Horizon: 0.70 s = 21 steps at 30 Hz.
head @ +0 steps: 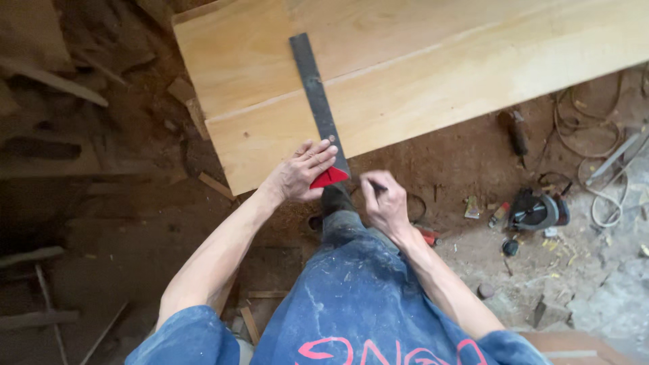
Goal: The person uses a combination square and a pencil to draw straight lines on a large plywood sheet. They repeatedly position the square, draw lines, and reposition the tool to create multiple parallel and perpendicular markings across the board.
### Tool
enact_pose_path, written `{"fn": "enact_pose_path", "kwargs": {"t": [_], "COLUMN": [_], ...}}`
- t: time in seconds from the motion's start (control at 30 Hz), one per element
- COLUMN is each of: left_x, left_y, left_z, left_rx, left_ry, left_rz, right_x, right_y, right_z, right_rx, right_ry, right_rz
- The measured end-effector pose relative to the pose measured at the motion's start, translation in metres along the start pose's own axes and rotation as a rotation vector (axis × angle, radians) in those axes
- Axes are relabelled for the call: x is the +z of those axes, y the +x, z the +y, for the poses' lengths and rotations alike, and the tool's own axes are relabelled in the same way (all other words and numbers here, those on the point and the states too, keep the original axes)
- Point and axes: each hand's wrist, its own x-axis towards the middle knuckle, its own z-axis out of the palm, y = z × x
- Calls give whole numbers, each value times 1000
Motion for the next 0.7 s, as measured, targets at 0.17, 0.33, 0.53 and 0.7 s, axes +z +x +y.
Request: {"fn": "enact_pose_path", "kwargs": {"t": [0.17,0.33,0.53,0.7], "left_x": [-3,-60,-176,-183], "left_y": [7,-4,0,29], "left_z": [49,102,168,182], "left_rx": [-171,-199,-185,-244], "left_ry": [472,221,37,-49], "left_rz": [-70,422,821,646], "right_x": [-27,-50,-51,-47], "right_y": [-34,-43,-64,-81], "right_z": [22,38,36,54], "right_rx": [425,448,565,620], "right_ry": [89,288,464,586], "right_rz": [80,230,283,433]}}
